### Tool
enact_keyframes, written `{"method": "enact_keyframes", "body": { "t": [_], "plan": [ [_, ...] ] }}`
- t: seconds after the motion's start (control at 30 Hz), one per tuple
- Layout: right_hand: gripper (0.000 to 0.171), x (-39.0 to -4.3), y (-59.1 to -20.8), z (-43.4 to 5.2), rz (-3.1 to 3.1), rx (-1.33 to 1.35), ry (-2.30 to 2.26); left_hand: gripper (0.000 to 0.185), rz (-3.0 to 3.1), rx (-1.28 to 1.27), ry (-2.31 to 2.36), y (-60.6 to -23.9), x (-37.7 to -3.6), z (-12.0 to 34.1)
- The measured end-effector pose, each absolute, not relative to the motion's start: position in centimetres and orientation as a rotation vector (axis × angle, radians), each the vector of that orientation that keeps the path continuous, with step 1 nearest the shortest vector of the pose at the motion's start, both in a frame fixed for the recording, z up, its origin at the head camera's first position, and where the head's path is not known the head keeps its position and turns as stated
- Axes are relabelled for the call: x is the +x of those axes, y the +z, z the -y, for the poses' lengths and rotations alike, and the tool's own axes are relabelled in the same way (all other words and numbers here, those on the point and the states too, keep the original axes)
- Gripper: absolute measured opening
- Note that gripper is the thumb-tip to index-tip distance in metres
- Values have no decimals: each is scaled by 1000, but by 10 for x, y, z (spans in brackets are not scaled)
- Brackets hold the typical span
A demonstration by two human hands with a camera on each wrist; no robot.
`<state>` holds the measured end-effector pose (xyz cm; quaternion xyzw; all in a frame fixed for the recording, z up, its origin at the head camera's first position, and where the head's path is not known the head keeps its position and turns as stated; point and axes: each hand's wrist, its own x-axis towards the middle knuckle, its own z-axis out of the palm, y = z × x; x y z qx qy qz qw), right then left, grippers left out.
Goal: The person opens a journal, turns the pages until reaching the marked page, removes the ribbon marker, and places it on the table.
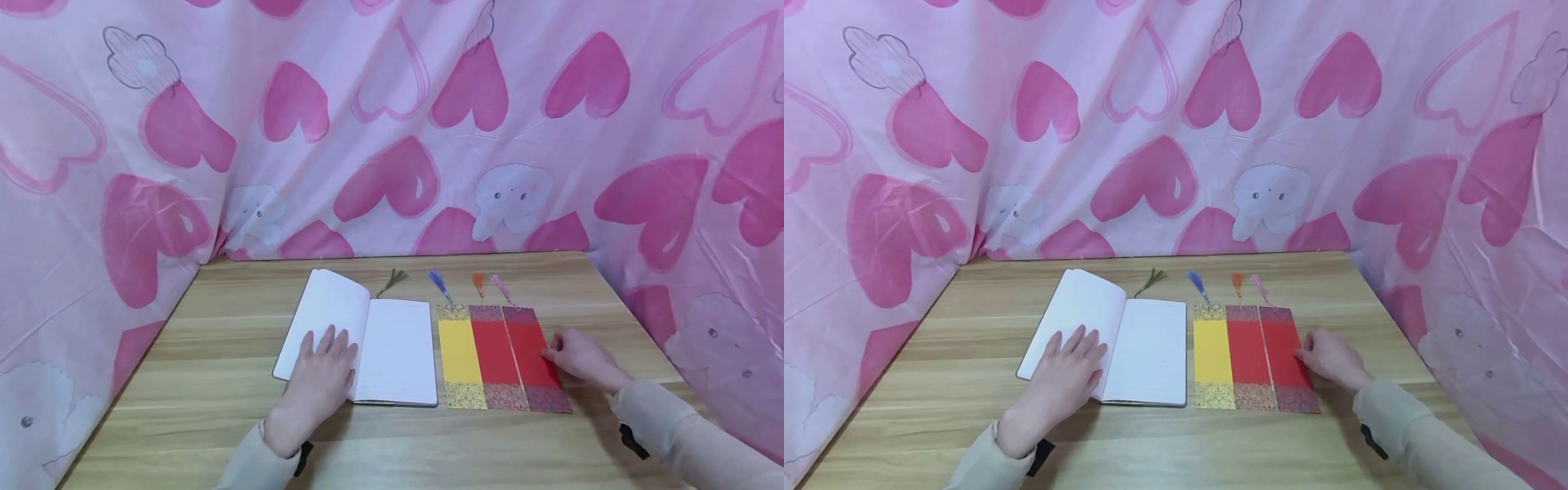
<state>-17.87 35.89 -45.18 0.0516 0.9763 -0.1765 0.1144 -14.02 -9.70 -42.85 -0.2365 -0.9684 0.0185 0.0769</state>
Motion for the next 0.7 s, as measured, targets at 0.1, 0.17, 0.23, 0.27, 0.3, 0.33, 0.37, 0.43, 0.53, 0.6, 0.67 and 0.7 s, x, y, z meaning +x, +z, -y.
{"method": "enact_keyframes", "body": {
  "t": [0.1, 0.17, 0.23, 0.27, 0.3, 0.33, 0.37, 0.43, 0.53, 0.6, 0.67, 0.7],
  "plan": [
    [24, -182, -445, -355, -2882, 81, -486, 41, 2886, -711, 61, -429, -139, 97],
    [23, -186, -441, -347, -2895, 32, -477, 40, 2874, -712, 67, -430, -139, 97],
    [24, -191, -435, -336, -2899, 5, -459, 40, 2865, -710, 70, -430, -139, 97],
    [27, -193, -433, -328, -2906, -6, -432, 40, 2863, -708, 70, -430, -139, 97],
    [30, -195, -430, -320, -2917, -20, -402, 40, 2863, -707, 71, -431, -139, 97],
    [33, -196, -428, -312, -2933, -36, -361, 40, 2863, -707, 69, -431, -139, 97],
    [36, -197, -426, -304, -2945, -51, -325, 40, 2864, -706, 65, -431, -139, 97],
    [45, -197, -423, -288, -2968, -68, -271, 40, 2867, -707, 61, -431, -139, 97],
    [53, -194, -422, -266, -2993, -107, -244, 40, 2875, -708, 53, -430, -139, 97],
    [57, -191, -422, -253, -3003, -110, -257, 40, 2879, -706, 58, -430, -140, 97],
    [60, -188, -422, -240, -3020, -122, -282, 40, 2886, -701, 65, -430, -140, 98],
    [60, -187, -423, -233, -3026, -127, -296, 41, 2887, -699, 70, -430, -140, 98]
  ]
}}
